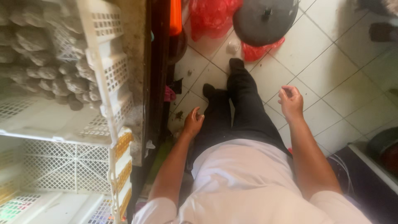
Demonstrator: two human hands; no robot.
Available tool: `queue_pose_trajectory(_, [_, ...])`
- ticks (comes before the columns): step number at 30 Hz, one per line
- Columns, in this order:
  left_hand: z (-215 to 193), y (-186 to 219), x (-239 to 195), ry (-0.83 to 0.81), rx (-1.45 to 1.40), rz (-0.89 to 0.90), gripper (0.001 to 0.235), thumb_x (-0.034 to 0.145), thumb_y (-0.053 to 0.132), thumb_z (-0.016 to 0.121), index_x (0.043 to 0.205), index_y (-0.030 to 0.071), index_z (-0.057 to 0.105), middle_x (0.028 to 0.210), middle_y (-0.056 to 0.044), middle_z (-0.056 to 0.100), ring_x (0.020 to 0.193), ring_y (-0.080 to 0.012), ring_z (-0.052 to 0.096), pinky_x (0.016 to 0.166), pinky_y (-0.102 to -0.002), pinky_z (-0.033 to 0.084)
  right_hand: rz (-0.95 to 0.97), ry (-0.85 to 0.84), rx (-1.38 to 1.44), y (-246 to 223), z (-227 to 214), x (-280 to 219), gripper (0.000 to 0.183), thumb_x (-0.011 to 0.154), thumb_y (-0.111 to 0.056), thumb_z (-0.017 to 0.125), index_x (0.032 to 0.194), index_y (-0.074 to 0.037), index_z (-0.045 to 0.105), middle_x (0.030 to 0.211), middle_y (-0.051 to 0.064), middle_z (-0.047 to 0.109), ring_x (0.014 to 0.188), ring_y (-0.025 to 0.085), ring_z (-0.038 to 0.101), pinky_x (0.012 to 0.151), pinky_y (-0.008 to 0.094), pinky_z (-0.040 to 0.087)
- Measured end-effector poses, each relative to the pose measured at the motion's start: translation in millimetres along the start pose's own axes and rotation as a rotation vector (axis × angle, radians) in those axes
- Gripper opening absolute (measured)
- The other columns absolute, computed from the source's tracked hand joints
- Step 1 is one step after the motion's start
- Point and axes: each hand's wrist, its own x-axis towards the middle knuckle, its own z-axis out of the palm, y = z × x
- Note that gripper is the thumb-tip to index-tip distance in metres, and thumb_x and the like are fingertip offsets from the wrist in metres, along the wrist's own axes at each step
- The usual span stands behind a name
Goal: The person transfers small round meatballs from a white plastic crate into a clear plastic bag held open with the left hand. The person repeatedly picks up meatballs by hand and places them into the bag until it is full, then sets the bag aside.
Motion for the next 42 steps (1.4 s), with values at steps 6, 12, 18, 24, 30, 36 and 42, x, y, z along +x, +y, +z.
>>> queue_pose_trajectory(6, [58, -93, 124, -0.091, 0.166, -0.374, 0.060, 0.093, 0.035, 0.069, 0.144, 0.010, 0.050, 0.115, -0.016, 0.070, 0.107, -0.0341, 0.066, 0.094, -0.047, 0.053, 0.119, -0.260, 0.014, 89, 115, 27, 0.031, 0.099, -0.017, 0.067, 0.127, -0.006, 0.061, 0.095, 0.004, 0.068, 0.073, 0.009, 0.060, 0.064, 0.025, 0.051])
queue_pose_trajectory(12, [133, -196, 276, 0.134, 0.136, -0.355, 0.073, 0.092, 0.026, 0.074, 0.152, 0.007, 0.037, 0.146, -0.024, 0.049, 0.131, -0.0406, 0.050, 0.106, -0.048, 0.042, 0.250, -0.454, -0.144, 190, 178, 56, 0.034, 0.097, -0.023, 0.066, 0.126, -0.004, 0.062, 0.110, 0.004, 0.070, 0.102, 0.013, 0.066, 0.085, 0.029, 0.054])
queue_pose_trajectory(18, [163, -282, 416, 0.173, -0.033, -0.630, 0.092, 0.088, 0.020, 0.070, 0.162, 0.017, 0.016, 0.161, -0.026, 0.015, 0.145, -0.0433, 0.032, 0.115, -0.047, 0.036, 0.381, -0.526, -0.247, 213, 161, 75, 0.034, 0.095, -0.028, 0.066, 0.122, -0.007, 0.065, 0.099, 0.006, 0.071, 0.086, 0.014, 0.067, 0.076, 0.029, 0.055])
queue_pose_trajectory(24, [216, -327, 500, 0.280, 0.060, -0.572, 0.056, 0.090, 0.017, 0.070, 0.139, 0.009, 0.045, 0.142, -0.028, 0.038, 0.123, -0.0409, 0.052, 0.106, -0.045, 0.047, 0.502, -0.560, -0.226, 206, 153, 98, 0.033, 0.092, -0.027, 0.067, 0.119, -0.007, 0.067, 0.098, 0.003, 0.070, 0.088, 0.010, 0.066, 0.072, 0.028, 0.054])
queue_pose_trajectory(30, [258, -297, 487, 0.288, 0.280, -0.141, 0.023, 0.086, 0.004, 0.063, 0.108, 0.005, 0.062, 0.107, -0.023, 0.066, 0.107, -0.0440, 0.058, 0.096, -0.053, 0.046, 0.521, -0.584, -0.215, 212, 159, 95, 0.032, 0.094, -0.029, 0.065, 0.119, -0.008, 0.067, 0.097, 0.002, 0.069, 0.087, 0.011, 0.065, 0.073, 0.027, 0.054])
queue_pose_trajectory(36, [288, -171, 359, -0.065, -0.118, -0.116, 0.032, 0.084, 0.029, 0.080, 0.100, 0.005, 0.066, 0.087, -0.016, 0.073, 0.080, -0.0324, 0.073, 0.076, -0.043, 0.058, 0.585, -0.545, 0.069, 227, 163, 106, 0.039, 0.097, -0.036, 0.064, 0.126, -0.009, 0.063, 0.107, 0.004, 0.066, 0.095, 0.014, 0.062, 0.080, 0.032, 0.053])
queue_pose_trajectory(42, [210, 17, 118, -0.215, -0.092, 0.130, 0.025, 0.081, 0.010, 0.072, 0.105, 0.006, 0.069, 0.100, -0.016, 0.066, 0.095, -0.0342, 0.066, 0.083, -0.043, 0.053, 0.681, -0.291, 1.058, 161, 119, 97, 0.052, 0.102, -0.052, 0.051, 0.133, -0.011, 0.055, 0.115, 0.010, 0.061, 0.099, 0.024, 0.061, 0.087, 0.040, 0.054])
